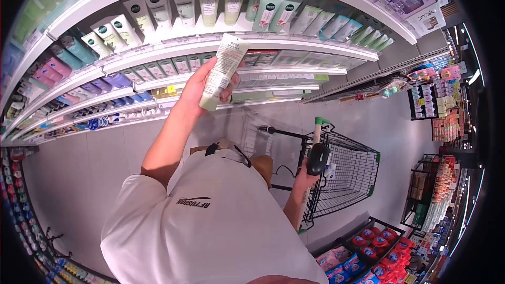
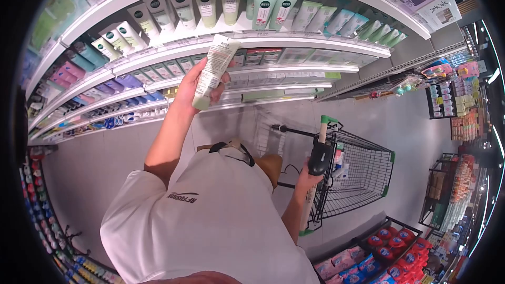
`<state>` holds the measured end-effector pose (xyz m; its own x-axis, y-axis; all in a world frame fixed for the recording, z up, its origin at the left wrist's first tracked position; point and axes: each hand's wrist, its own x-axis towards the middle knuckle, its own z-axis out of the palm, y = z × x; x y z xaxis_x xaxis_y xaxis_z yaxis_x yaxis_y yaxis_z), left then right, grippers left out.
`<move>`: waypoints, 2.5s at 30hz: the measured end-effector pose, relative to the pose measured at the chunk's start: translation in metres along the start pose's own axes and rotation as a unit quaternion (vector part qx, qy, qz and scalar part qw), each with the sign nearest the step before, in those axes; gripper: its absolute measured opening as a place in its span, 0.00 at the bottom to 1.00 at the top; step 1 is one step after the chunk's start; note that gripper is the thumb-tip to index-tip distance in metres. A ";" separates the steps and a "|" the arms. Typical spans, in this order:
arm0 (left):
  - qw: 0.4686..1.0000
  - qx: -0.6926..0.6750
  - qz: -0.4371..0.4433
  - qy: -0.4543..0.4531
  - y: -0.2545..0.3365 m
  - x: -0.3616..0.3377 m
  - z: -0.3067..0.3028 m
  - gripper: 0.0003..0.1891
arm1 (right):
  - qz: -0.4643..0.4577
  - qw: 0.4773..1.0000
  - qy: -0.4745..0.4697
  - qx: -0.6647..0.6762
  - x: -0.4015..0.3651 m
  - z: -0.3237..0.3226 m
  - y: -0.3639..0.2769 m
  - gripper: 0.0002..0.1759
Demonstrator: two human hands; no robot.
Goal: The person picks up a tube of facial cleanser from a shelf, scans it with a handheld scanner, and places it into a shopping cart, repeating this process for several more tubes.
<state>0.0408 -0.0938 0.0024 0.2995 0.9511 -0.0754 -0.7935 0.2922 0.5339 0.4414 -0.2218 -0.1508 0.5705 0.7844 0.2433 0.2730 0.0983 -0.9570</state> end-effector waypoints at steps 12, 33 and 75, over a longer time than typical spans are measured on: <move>0.951 0.294 -0.014 0.099 -0.004 -0.021 -0.029 0.26 | -0.140 0.833 -0.534 -0.021 -0.025 0.089 -0.136 0.23; 0.847 0.410 -0.277 -0.193 -0.167 0.076 0.033 0.14 | -0.056 0.932 -0.292 -0.208 -0.072 -0.013 -0.137 0.31; 0.784 0.507 -0.327 -0.142 -0.559 0.223 0.132 0.23 | 0.060 0.984 0.019 -0.169 -0.051 -0.162 0.033 0.21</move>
<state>0.6211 -0.0584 -0.2011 0.6874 0.5277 -0.4990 0.3664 0.3413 0.8656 0.5469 -0.3582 -0.1695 0.6417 0.7534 0.1435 0.4396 -0.2080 -0.8738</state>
